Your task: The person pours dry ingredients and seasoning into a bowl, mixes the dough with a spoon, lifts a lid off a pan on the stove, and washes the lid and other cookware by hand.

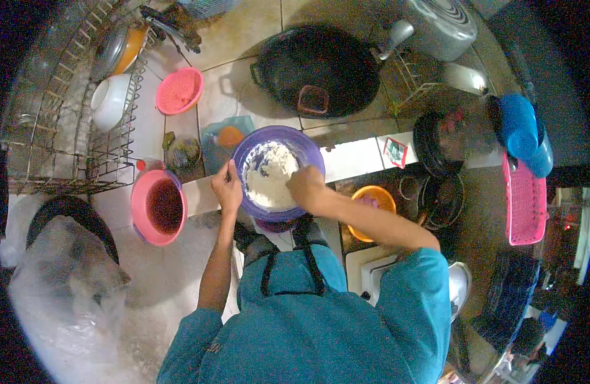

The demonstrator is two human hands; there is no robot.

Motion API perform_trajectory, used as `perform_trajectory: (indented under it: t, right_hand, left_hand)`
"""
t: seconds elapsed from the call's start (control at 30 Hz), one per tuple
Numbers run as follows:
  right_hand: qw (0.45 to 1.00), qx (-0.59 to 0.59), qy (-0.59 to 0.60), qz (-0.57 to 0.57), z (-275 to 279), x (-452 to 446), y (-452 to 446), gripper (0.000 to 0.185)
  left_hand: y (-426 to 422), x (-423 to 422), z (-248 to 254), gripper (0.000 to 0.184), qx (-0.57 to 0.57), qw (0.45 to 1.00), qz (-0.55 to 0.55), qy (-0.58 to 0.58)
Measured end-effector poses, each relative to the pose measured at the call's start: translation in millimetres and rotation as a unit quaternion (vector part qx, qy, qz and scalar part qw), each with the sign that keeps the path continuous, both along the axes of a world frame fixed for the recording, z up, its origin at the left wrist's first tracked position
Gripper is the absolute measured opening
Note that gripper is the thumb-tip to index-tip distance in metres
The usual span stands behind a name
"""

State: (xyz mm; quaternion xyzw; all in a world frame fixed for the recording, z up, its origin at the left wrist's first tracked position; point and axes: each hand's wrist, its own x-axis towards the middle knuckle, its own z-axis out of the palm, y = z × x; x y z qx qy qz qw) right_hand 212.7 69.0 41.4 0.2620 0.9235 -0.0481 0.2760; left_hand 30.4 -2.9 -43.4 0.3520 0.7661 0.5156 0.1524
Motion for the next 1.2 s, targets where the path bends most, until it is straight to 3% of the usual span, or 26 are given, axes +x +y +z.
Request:
perform_trajectory:
  t: [0.13,0.23,0.27,0.33,0.4,0.47,0.57,0.7,0.8,0.87,1.0,1.1,1.17,1.2]
  right_hand:
    - [0.992,-0.017,0.121,-0.031,-20.1,-25.9,-6.6,0.015]
    - [0.983,-0.026,0.094,-0.158,-19.8,-26.0,16.6,0.015]
    - [0.978,0.054,0.183,-0.086,-25.1,-7.3,19.8,0.016]
    - [0.982,0.06,0.15,-0.103,-13.5,8.2,10.3,0.014]
    - [0.991,0.029,0.095,-0.085,-7.0,9.3,-2.8,0.01]
    - [0.987,-0.012,0.136,-0.082,-35.5,0.0,-12.3,0.011]
    - [0.976,-0.002,0.175,-0.128,-34.7,-26.0,-8.3,0.011]
    - [0.964,0.071,0.209,-0.149,-32.4,-9.9,26.0,0.01]
    - [0.99,0.018,0.091,-0.103,-11.5,1.0,9.1,0.016]
    - [0.994,-0.024,0.046,-0.092,-13.2,-3.9,-10.8,0.019]
    - [0.984,-0.011,0.108,-0.143,-34.3,-36.0,-6.2,0.018]
    - [0.976,0.057,0.123,-0.169,-31.0,-30.5,19.1,0.014]
    - [0.975,0.075,0.158,-0.139,-24.0,-3.0,21.4,0.015]
    - [0.982,0.045,0.118,-0.144,-15.9,-3.1,14.7,0.015]
  left_hand:
    - [1.3,0.9,-3.0,0.027,0.062,0.998,-0.006,0.023]
    - [-0.6,-0.7,-1.9,0.026,0.049,0.998,-0.008,0.027]
    - [-0.9,-0.4,-1.6,0.026,0.046,0.999,-0.011,0.012]
    - [-0.6,1.9,9.3,0.026,0.011,1.0,-0.002,-0.005]
    - [3.3,-4.5,-20.0,0.026,0.074,0.997,0.003,0.024]
    - [4.2,-2.9,-20.6,0.025,0.096,0.994,0.001,0.056]
    - [-1.9,-4.4,2.0,0.026,-0.03,0.999,-0.031,0.023]
    - [1.4,-1.3,-6.7,0.026,0.04,0.999,-0.008,0.0]
    - [4.3,-6.1,-27.1,0.025,0.1,0.991,-0.001,0.09]
    - [1.1,-1.0,-4.0,0.028,0.032,0.999,0.0,0.026]
    - [-1.1,-1.7,8.5,0.03,-0.084,0.996,-0.017,-0.033]
    - [0.5,-0.6,-3.6,0.03,0.018,1.0,-0.002,-0.003]
    - [-1.1,-2.4,-5.4,0.03,0.011,0.999,-0.006,0.03]
    - [-1.3,-0.7,2.4,0.03,-0.004,0.999,-0.004,0.032]
